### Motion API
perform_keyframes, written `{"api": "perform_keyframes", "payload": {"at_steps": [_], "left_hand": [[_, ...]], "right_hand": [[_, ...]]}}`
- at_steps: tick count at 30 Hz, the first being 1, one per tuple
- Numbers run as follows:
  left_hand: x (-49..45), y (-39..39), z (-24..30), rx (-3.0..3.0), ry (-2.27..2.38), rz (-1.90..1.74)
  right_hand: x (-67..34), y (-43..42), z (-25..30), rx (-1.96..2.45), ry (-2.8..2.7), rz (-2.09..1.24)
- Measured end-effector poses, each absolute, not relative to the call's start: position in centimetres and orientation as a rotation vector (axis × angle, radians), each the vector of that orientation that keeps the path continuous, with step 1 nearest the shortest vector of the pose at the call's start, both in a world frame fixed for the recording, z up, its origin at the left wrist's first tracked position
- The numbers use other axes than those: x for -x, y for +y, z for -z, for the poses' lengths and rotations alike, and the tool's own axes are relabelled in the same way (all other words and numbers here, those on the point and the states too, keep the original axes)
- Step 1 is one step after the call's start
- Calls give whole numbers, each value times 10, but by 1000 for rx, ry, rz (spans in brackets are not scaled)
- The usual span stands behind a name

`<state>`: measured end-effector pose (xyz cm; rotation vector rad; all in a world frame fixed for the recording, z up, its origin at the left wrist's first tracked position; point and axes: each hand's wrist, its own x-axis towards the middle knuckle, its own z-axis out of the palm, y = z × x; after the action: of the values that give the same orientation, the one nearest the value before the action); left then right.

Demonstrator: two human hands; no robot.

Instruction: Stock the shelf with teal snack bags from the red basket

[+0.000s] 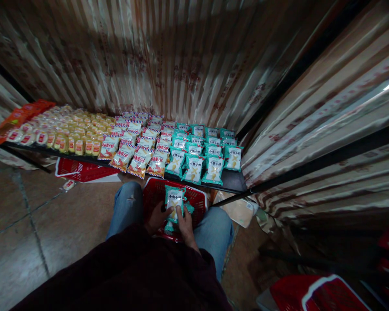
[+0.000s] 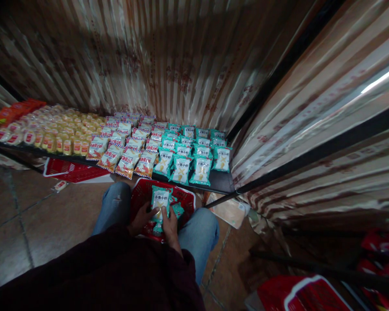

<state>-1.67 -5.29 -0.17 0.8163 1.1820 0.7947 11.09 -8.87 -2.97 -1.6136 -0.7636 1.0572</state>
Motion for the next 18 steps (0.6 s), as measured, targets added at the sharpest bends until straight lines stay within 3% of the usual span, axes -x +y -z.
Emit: {"api": "perform_keyframes", "payload": {"at_steps": [18], "left_hand": [[5,-56,-34,-1034,1100,-783]], "right_hand": [[-133,-96,3,1680,-836,-825]]}}
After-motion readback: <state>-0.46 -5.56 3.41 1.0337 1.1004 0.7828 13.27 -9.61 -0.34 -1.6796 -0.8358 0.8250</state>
